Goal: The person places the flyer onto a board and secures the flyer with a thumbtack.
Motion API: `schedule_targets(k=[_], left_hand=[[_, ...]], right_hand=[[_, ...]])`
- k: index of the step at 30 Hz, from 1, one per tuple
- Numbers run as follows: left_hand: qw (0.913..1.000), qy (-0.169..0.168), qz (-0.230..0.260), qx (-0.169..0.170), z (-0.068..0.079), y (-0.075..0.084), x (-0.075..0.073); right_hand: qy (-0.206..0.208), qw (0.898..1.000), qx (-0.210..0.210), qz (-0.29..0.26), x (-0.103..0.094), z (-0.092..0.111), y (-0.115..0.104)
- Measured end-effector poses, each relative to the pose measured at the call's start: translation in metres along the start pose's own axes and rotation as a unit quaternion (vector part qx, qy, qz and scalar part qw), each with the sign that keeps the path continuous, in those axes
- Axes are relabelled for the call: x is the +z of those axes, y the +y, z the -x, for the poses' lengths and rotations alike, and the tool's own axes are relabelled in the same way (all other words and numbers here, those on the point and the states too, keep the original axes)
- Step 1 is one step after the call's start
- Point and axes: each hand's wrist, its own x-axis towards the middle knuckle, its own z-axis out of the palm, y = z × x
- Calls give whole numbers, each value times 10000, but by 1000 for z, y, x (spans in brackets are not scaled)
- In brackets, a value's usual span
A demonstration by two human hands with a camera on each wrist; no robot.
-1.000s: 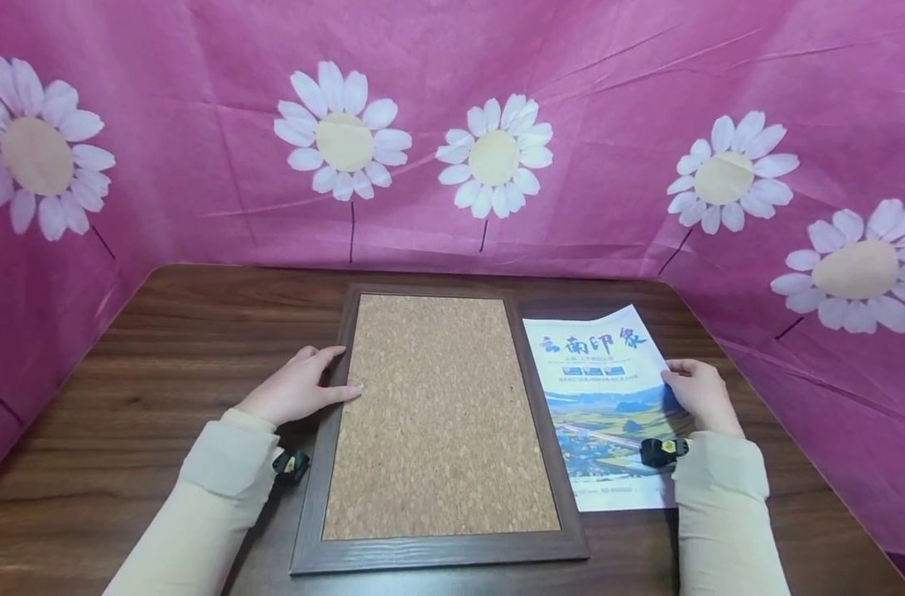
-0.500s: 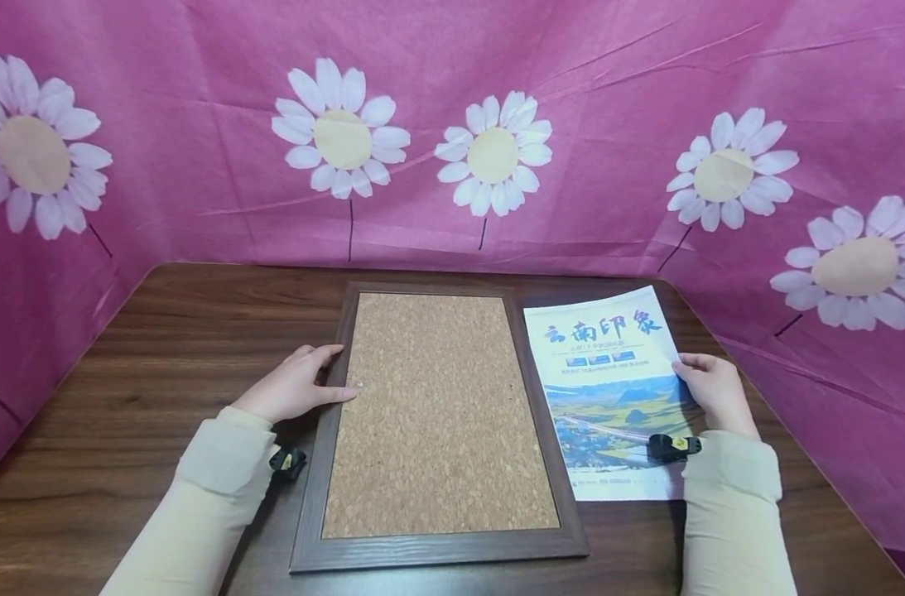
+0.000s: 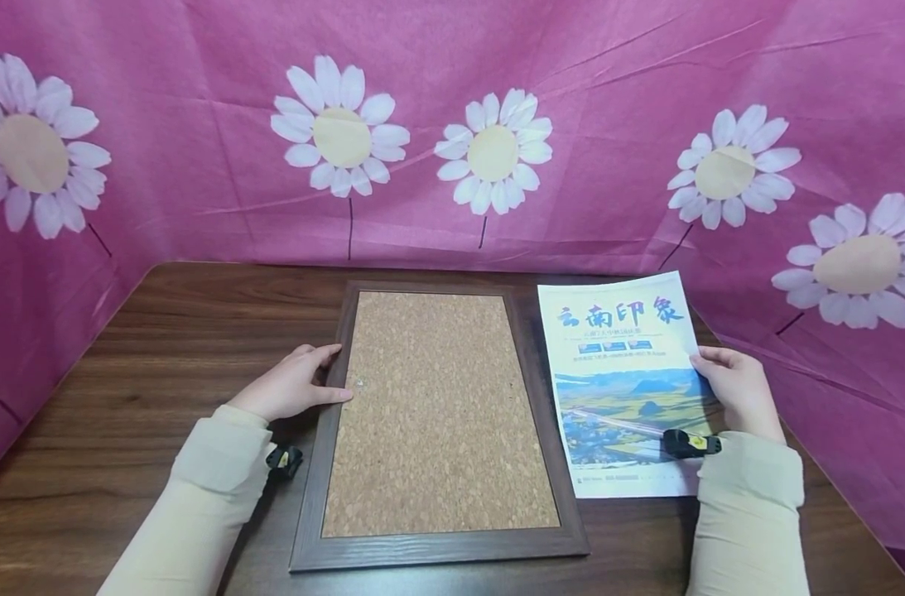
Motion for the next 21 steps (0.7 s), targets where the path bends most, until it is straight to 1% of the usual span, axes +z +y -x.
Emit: schedule_targets(k=[3,4,6,7,8,10,13,15,18,21], left_hand=[[10000,22,6,14,0,-1,1],[10000,23,7,19,-1,-1,1],[10000,15,19,16,-1,-1,1],[10000,2,26,11,-1,-1,1],[10000,-16,37,1,-1,-1,1],[10000,-63,59,-32,0,-1,1],[9998,-147,117,-111,1,-1,0],[9995,-203,170,-157,2,0,-1],[9992,-263,214,-197,2,1,-2],[9994,-261,173,-174,1,1,-2]], right_hand=[[12,9999,-45,-142,-4,2,-3],[0,9996,-48,-262,-5,3,-4],[-40,9979,-84,-645,-8,5,-6],[-69,9955,-102,-939,-9,6,-7],[-117,9921,-117,-1240,-11,8,-9],[-217,9821,-134,-1866,-13,11,-13],[-348,9682,-166,-2472,-16,17,-21],[-372,9641,-194,-2621,-16,19,-28],[-352,9608,-277,-2734,-16,22,-37],[-353,9570,-394,-2853,-16,26,-42]])
